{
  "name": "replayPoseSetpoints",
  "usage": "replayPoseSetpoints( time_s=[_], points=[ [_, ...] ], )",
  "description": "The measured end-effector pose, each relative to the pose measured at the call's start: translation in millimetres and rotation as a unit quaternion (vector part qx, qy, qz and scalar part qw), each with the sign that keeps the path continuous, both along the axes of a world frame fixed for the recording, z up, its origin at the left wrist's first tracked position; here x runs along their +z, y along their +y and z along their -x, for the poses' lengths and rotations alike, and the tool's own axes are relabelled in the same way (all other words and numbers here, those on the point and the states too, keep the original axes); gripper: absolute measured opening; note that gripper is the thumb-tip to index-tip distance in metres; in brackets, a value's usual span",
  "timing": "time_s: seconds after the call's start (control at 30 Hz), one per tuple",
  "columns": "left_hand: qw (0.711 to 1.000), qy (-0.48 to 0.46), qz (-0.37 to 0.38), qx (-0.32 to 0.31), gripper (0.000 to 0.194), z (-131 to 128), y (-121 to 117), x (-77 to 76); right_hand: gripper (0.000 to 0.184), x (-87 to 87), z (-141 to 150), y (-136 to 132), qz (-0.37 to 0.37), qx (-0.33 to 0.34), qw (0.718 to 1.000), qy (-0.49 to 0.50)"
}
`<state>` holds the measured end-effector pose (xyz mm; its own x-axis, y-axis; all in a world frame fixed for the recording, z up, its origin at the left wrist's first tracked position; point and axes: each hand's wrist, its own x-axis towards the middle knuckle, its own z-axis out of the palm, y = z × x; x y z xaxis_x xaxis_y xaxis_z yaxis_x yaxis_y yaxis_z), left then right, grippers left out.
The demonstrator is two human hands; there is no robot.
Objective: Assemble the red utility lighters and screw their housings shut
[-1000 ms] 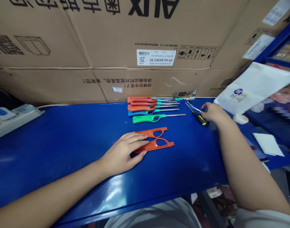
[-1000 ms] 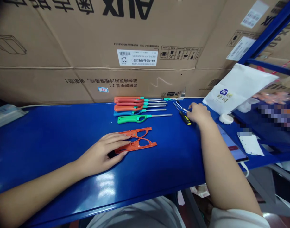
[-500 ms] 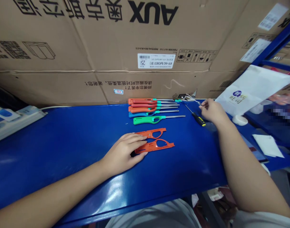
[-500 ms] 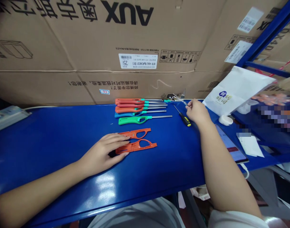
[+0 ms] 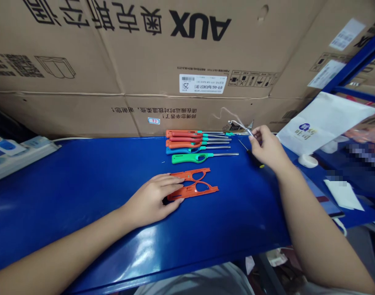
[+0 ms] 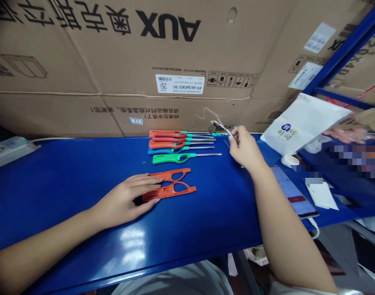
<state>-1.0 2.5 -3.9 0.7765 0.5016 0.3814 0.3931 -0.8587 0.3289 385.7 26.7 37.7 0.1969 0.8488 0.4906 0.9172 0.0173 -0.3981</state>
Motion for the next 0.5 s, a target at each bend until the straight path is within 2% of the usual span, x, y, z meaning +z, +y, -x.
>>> replayPoseSetpoints(
  time_s=[0.13,0.2,0.37,0.5],
  points=[
    [0.998,0.057,0.002,-0.002,0.027,6,3,13.1,0.007,2.7,30,-11,0.011,0.141,0.990,0.014],
    [0.997,0.075,0.000,0.004,0.027,9,2,18.6,0.009,1.5,48,-17,0.045,0.210,0.977,-0.014],
    [0.997,0.082,-0.011,-0.007,0.030,15,1,25.7,0.009,-5.3,82,-31,0.081,0.292,0.952,-0.052],
    [0.999,-0.015,-0.017,0.044,0.018,13,1,25.9,0.010,-6.1,96,-39,0.113,0.336,0.934,-0.035]
  ],
)
